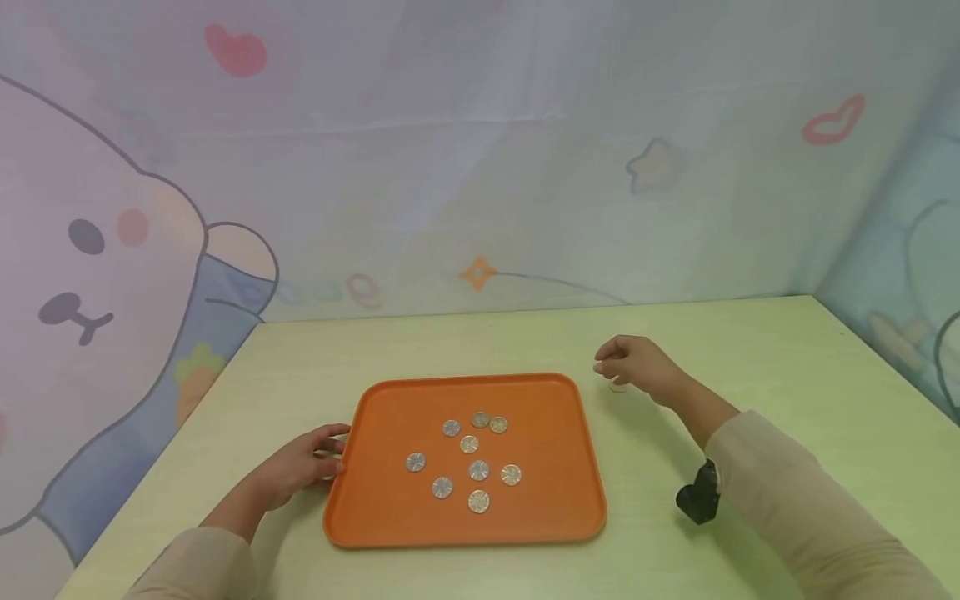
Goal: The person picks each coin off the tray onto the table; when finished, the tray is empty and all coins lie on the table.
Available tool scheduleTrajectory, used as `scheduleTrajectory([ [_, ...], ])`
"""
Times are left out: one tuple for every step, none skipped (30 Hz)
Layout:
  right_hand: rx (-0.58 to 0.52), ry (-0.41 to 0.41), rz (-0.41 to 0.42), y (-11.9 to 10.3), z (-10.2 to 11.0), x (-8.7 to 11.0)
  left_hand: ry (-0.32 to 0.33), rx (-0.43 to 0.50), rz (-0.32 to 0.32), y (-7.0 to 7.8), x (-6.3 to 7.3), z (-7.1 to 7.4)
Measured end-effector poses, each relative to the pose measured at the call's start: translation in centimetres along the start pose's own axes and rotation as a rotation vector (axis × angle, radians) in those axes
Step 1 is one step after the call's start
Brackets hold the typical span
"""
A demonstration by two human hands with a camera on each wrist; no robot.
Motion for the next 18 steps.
scheduleTrajectory([
  [-0.013,-0.008,0.005,-0.4,-0.2,0.2,0.004,-0.002,0.002,0.0,0.0,0.0],
  [-0.025,-0.015,0.009,-0.8,-0.5,0.3,0.006,-0.004,0.002,0.0,0.1,0.0],
  [-0.035,-0.021,0.013,-1.1,-0.7,0.5,0.007,-0.003,0.002,0.0,0.0,0.0],
  [-0.045,-0.027,0.017,-1.4,-1.0,0.7,0.009,-0.006,0.004,0.0,0.1,0.0],
  [-0.058,-0.034,0.023,-1.7,-1.2,0.9,0.008,-0.004,0.005,-0.1,0.1,0.0],
  [-0.065,-0.042,0.031,-2.0,-1.5,1.1,0.008,-0.001,0.005,-0.1,0.1,0.0],
  [-0.072,-0.053,0.039,-2.3,-1.8,1.2,0.007,0.002,0.005,-0.1,0.1,-0.1],
  [-0.082,-0.063,0.047,-2.5,-2.1,1.3,0.007,0.004,0.004,-0.1,0.1,-0.1],
  [-0.094,-0.076,0.055,-2.7,-2.4,1.5,0.006,0.009,0.005,-0.1,0.1,-0.1],
  [-0.102,-0.087,0.059,-2.9,-2.7,1.6,0.005,0.01,0.006,-0.1,0.2,-0.1],
  [-0.11,-0.099,0.065,-3.2,-3.0,1.7,0.005,0.012,0.005,0.0,0.2,-0.2],
  [-0.12,-0.111,0.071,-3.4,-3.3,1.9,0.006,0.012,0.006,0.0,0.2,-0.2],
  [-0.131,-0.124,0.076,-3.6,-3.7,2.0,0.006,0.012,0.007,0.0,0.2,-0.2],
  [-0.143,-0.134,0.081,-3.8,-4.0,2.2,0.007,0.013,0.008,0.1,0.2,-0.2],
  [-0.151,-0.145,0.086,-4.0,-4.4,2.4,0.006,0.015,0.009,0.1,0.2,-0.3],
  [-0.157,-0.155,0.09,-4.2,-4.8,2.6,0.006,0.014,0.009,0.1,0.2,-0.3],
  [-0.167,-0.166,0.098,-4.4,-5.1,2.8,0.005,0.016,0.009,0.1,0.2,-0.4],
  [-0.175,-0.177,0.104,-4.6,-5.5,3.0,0.004,0.017,0.008,0.1,0.2,-0.4],
])
Point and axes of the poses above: each hand's wrist, its own x-axis away from the middle knuckle, its own z-axis out of the back of the hand, y = z × x, the point moved 4 cm from there along -x, towards the middle knuckle, and after that the axes turned 2 degrees about -x, right-handed, at the moved point
